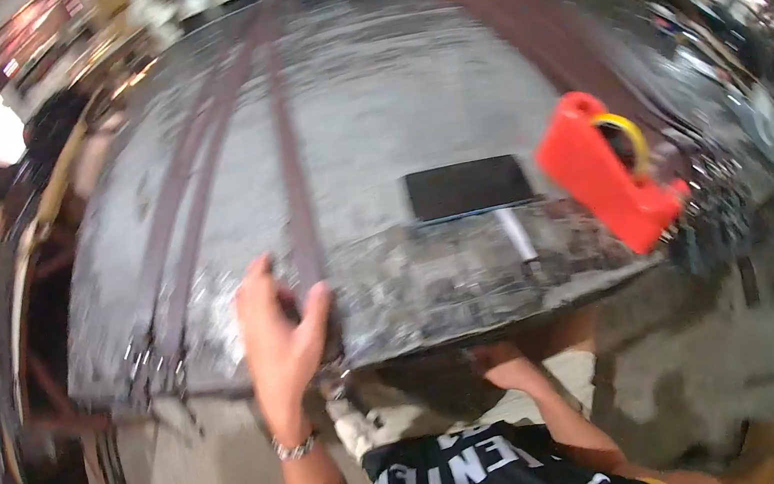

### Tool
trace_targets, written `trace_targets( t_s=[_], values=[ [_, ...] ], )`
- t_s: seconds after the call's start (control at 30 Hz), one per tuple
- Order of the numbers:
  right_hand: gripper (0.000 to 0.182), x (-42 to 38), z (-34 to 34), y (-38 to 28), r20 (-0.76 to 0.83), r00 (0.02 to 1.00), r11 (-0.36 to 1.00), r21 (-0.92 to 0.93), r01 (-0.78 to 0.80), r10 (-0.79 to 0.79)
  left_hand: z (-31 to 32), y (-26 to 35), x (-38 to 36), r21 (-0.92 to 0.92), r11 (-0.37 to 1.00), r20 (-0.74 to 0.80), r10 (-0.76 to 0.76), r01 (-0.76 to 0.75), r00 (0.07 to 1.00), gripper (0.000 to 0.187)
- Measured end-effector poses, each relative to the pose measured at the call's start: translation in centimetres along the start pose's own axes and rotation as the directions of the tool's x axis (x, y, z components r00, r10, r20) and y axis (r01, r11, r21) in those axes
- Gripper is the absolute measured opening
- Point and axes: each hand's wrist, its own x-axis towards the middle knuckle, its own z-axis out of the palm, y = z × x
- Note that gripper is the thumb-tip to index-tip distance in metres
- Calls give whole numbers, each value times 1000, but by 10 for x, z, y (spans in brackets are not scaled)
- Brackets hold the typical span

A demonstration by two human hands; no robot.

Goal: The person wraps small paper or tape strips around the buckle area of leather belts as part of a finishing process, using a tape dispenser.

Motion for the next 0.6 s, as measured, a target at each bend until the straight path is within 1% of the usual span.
trace_targets(
  t_s=[0.03,0.07,0.1,0.13,0.2,0.3,0.33,0.4,0.43,0.47,0.53,0.57,0.6],
  values=[
    [28,-3,-11,-10,51,999,998,66,-4,0,1,3,-2,-22,1000,-1,15,-15,1000,54],
    [28,-10,-24,-21,96,995,992,127,-26,14,3,-3,-1,24,998,-2,64,-64,998,47],
    [28,-17,-38,-34,131,990,981,183,-68,44,1,-5,-1,21,997,33,76,-77,997,46],
    [28,-24,-57,-53,204,978,981,181,-70,32,1,-5,-2,7,997,40,74,-74,996,47],
    [26,-36,-92,-91,331,943,980,176,-93,30,3,-5,-4,108,987,23,116,-118,993,44],
    [23,-43,-111,-102,405,900,980,173,97,-161,-1,12,-11,-218,972,-34,83,-88,996,37],
    [22,-44,-118,-108,409,894,969,232,91,-182,-2,17,-17,-345,939,14,13,-7,1000,34],
    [18,-45,-129,-120,421,878,935,346,75,-226,-7,28,-38,-565,809,125,-112,164,986,29],
    [15,-46,-130,-120,361,886,898,422,122,-290,-14,40,-47,-526,842,85,-91,122,992,23],
    [15,-45,-131,-121,307,895,873,461,158,-324,-8,43,-58,-771,596,165,-154,225,974,18],
    [15,-42,-135,-124,179,907,812,534,236,-382,-5,37,-74,-795,566,156,-156,218,975,13],
    [15,-40,-139,-126,176,911,800,559,219,-372,-5,34,-77,-825,517,170,-159,229,972,12],
    [13,-41,-152,-139,202,922,822,542,175,-330,-5,32,-82,-853,463,184,-165,240,969,13]
  ],
)
